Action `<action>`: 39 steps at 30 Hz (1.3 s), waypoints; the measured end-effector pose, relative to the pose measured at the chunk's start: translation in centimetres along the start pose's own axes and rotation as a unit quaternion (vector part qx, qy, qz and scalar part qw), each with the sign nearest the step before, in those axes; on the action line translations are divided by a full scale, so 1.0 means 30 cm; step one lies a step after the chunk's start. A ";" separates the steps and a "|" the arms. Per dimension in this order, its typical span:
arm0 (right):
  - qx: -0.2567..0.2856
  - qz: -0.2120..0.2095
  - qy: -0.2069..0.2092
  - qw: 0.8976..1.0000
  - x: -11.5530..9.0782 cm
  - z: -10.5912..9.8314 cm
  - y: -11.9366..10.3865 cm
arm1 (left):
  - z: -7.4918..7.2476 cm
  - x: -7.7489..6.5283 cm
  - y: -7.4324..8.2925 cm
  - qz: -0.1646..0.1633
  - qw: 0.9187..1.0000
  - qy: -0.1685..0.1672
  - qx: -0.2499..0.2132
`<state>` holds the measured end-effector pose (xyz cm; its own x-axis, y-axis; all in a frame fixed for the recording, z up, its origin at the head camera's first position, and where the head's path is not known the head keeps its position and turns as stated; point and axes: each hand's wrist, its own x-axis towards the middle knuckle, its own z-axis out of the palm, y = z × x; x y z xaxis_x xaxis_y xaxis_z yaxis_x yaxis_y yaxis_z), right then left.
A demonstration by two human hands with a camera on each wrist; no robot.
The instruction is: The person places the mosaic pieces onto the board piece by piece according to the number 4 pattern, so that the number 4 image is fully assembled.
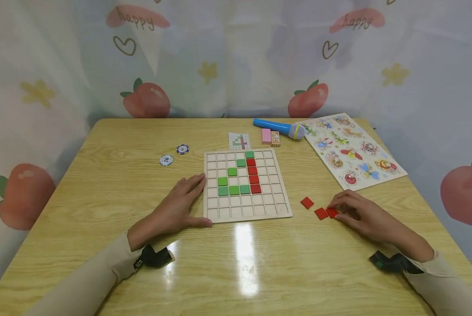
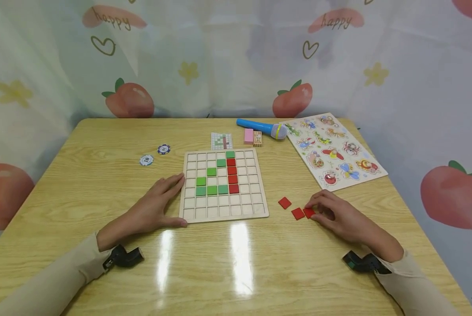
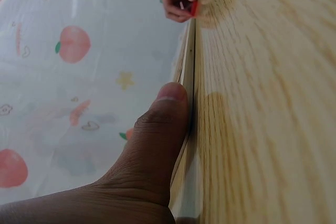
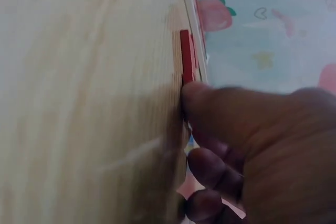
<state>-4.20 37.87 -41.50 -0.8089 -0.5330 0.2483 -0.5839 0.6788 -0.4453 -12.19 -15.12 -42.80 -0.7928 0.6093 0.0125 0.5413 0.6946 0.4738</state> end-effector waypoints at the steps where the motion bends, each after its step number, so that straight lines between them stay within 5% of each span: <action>1: -0.005 0.001 -0.003 1.000 0.003 -0.002 -0.002 | 0.000 -0.001 0.000 -0.001 1.000 0.000 0.001; 8: -0.019 -0.005 -0.022 1.000 0.074 -0.033 -0.028 | 0.001 -0.001 -0.002 -0.001 1.000 0.000 0.005; 17: -0.043 -0.111 -0.048 0.992 0.280 -0.020 -0.137 | 0.002 0.000 -0.003 -0.002 1.000 0.001 0.000; 25: -0.028 -0.197 -0.074 0.977 0.468 0.076 -0.227 | -0.004 0.000 0.002 -0.003 1.000 -0.002 0.002; 33: -0.021 -0.144 -0.136 0.980 0.554 0.161 -0.250 | 0.000 0.002 0.002 -0.007 1.000 -0.008 0.005; 39: -0.015 -0.148 -0.126 0.981 0.569 0.186 -0.255 | -0.007 0.003 0.006 -0.009 1.000 -0.006 0.010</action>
<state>-13.16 20.74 -38.66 -0.5639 -0.8137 0.1414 -0.7949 0.4883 -0.3601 -12.23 -15.01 -42.52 -0.7989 0.6014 -0.0059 0.5330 0.7124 0.4566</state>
